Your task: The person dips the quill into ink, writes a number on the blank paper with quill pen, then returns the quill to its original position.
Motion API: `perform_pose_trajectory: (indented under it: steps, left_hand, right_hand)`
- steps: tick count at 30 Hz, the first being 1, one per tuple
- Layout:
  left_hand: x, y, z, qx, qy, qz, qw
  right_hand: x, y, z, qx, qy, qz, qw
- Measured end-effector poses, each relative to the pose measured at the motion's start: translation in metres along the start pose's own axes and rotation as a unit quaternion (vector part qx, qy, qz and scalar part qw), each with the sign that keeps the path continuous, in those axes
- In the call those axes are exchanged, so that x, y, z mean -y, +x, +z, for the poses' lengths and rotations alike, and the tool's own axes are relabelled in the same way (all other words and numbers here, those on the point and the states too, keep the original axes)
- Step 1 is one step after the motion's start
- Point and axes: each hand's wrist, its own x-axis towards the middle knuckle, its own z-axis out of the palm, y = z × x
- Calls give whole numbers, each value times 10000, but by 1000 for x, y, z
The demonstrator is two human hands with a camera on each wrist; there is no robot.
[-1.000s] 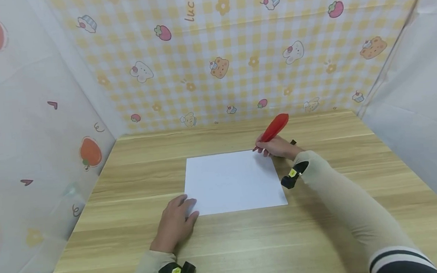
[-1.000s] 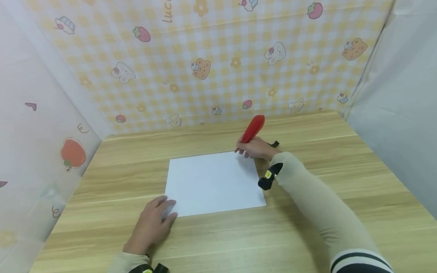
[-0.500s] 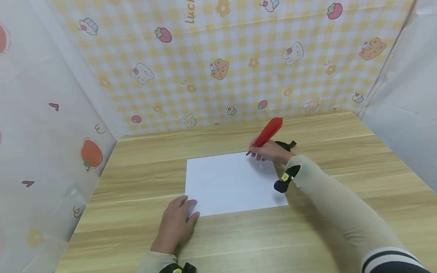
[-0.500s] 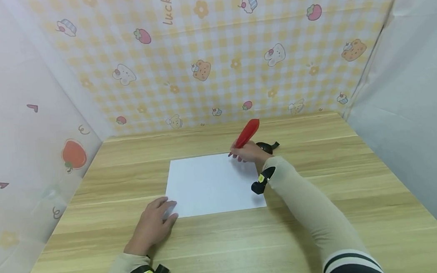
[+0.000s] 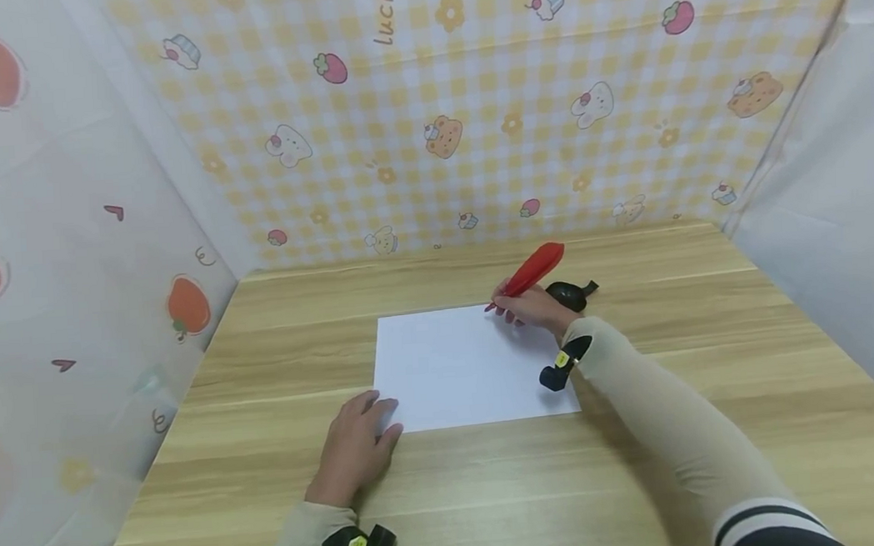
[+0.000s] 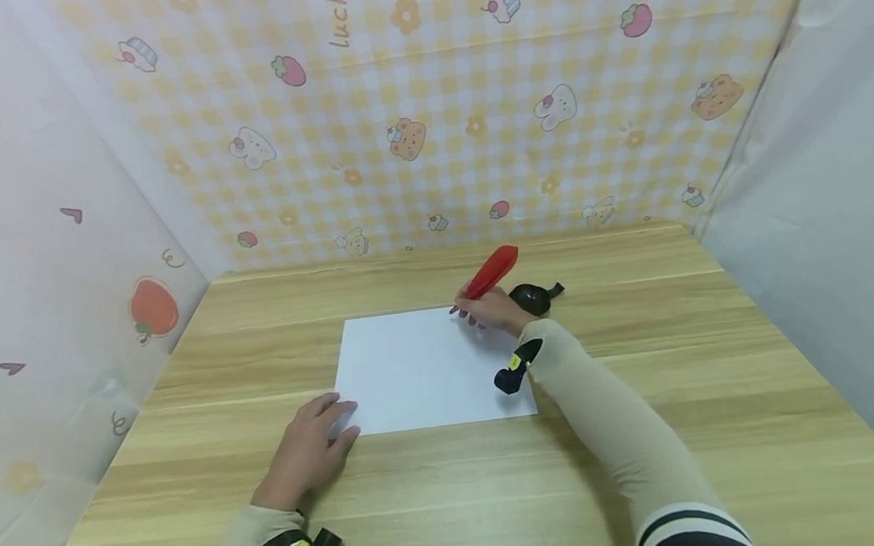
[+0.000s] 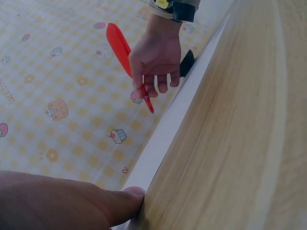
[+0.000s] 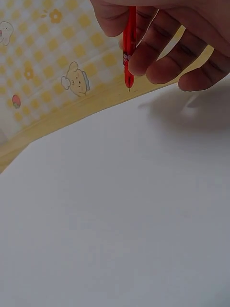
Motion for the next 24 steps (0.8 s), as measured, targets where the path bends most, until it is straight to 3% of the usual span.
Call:
perform_pose_trajectory:
  steps: [8, 24]
  left_hand:
    - [-1, 1, 1, -5, 33, -25, 10000]
    - [-1, -1, -2, 23, 5, -10, 10000]
  right_hand:
    - [-1, 6, 8, -15, 117, -281, 9995]
    - [3, 10, 31, -111, 214, -317, 9992]
